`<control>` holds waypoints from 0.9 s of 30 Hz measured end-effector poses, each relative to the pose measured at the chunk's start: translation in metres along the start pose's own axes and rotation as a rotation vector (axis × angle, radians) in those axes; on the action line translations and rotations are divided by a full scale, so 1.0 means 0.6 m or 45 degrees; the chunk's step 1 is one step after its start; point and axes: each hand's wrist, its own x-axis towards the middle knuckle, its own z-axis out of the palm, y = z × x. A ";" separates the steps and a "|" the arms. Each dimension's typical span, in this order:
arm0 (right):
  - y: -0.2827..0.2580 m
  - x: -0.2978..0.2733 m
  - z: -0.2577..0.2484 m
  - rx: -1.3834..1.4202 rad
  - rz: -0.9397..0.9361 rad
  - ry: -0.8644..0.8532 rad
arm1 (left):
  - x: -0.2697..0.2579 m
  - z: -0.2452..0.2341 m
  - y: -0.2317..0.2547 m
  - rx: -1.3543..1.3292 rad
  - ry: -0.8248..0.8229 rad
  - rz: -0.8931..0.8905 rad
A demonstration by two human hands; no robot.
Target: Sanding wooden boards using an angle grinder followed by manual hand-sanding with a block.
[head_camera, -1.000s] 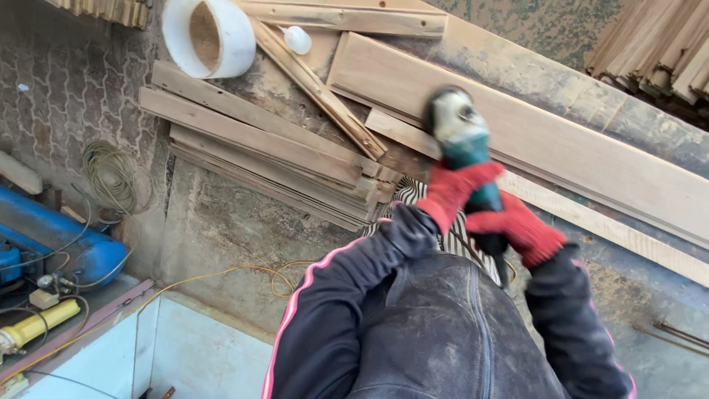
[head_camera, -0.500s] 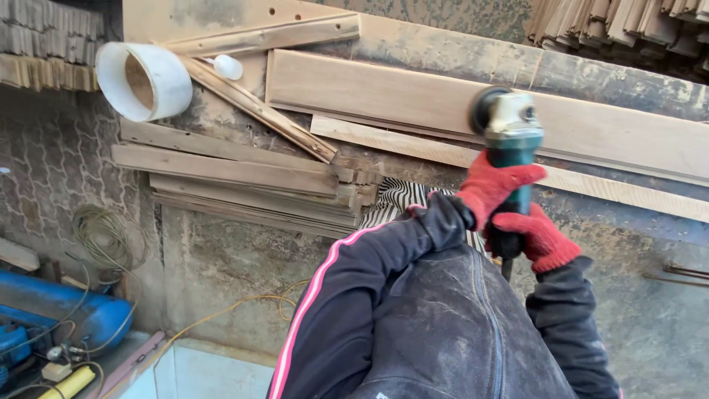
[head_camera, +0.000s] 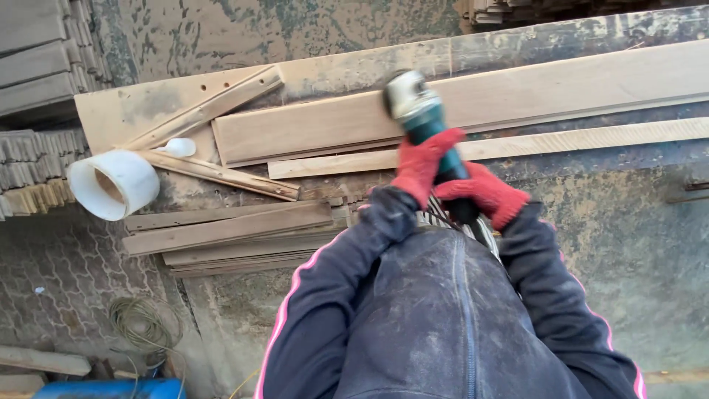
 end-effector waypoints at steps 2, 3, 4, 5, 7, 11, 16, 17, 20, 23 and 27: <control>0.008 -0.034 -0.048 0.066 -0.001 0.064 | -0.021 0.072 0.006 -0.055 -0.261 0.009; 0.018 -0.046 -0.071 0.170 -0.044 0.164 | -0.030 0.118 0.011 0.160 -0.292 -0.071; 0.029 -0.057 -0.093 0.274 -0.087 0.264 | -0.039 0.162 0.016 0.374 -0.324 -0.152; 0.027 -0.074 -0.098 0.269 -0.083 0.255 | -0.010 0.183 -0.038 0.369 -0.315 -0.150; 0.023 -0.107 -0.110 0.441 -0.140 0.384 | 0.050 0.228 -0.146 0.389 -0.347 -0.138; 0.067 -0.089 -0.152 0.553 -0.066 0.395 | 0.045 0.234 -0.151 0.462 -0.447 -0.147; 0.063 -0.044 -0.144 0.301 -0.008 0.257 | 0.050 0.107 -0.090 0.056 -0.619 -0.431; 0.068 -0.028 -0.144 0.324 -0.017 0.269 | 0.030 0.116 -0.091 0.079 -0.632 -0.440; 0.070 0.011 -0.139 0.134 -0.025 0.128 | -0.010 0.131 -0.083 0.498 0.185 -0.083; 0.071 0.018 -0.156 0.026 -0.017 0.050 | -0.005 0.147 -0.081 0.587 0.320 -0.122; 0.062 -0.030 -0.205 0.226 -0.066 0.185 | -0.015 0.219 -0.093 0.479 -0.063 -0.059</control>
